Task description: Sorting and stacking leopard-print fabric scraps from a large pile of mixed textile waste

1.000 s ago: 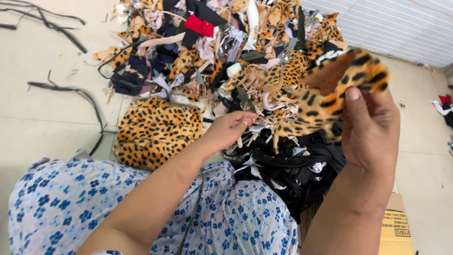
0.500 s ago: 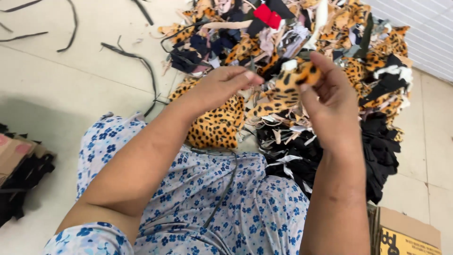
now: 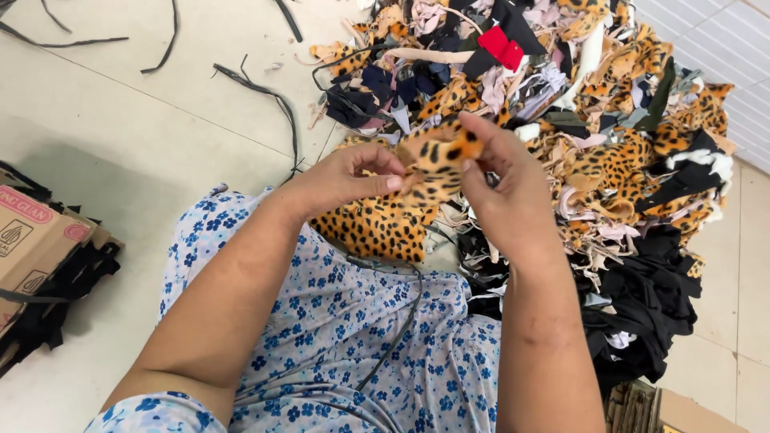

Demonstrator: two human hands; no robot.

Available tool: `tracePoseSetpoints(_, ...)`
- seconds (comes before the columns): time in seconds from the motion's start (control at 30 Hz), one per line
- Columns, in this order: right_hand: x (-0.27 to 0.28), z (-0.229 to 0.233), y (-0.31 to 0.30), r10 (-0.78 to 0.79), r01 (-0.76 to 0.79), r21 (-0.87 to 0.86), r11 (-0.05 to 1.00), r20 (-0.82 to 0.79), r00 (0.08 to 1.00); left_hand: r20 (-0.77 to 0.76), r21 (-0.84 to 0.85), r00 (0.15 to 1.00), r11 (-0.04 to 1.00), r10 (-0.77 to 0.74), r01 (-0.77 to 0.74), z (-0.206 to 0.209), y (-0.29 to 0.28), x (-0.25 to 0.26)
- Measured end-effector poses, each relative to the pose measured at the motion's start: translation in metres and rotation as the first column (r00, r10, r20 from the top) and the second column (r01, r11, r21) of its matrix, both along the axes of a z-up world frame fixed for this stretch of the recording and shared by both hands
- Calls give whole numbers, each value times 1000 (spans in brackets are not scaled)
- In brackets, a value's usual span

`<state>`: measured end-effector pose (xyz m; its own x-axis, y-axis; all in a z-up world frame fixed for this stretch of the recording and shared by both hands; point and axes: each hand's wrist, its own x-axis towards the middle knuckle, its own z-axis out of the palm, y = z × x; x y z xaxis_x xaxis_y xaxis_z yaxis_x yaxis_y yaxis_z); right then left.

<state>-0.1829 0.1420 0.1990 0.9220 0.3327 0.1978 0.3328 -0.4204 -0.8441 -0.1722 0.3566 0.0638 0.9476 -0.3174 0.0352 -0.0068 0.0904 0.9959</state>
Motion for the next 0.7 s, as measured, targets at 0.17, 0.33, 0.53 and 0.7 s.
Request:
tracePoseSetpoints(0.17, 11, -36, -1, 60, -60, 16, 998, 13, 998, 106, 2, 993, 999, 53, -54, 18, -7, -2)
tracePoseSetpoints(0.33, 15, -43, 5, 30, -29, -24, 999, 71, 997, 99, -99, 986, 987, 137, -127, 21, -18, 4)
tracePoseSetpoints(0.53, 21, -48, 10, -41, 148, -336, 930, 304, 952, 137, -133, 968, 972, 212, -194, 21, -19, 12)
tracePoseSetpoints(0.7, 20, -35, 21, -57, 284, -324, 902, 562, 825, 10, -32, 901, 901, 434, -433, 5, 2, 18)
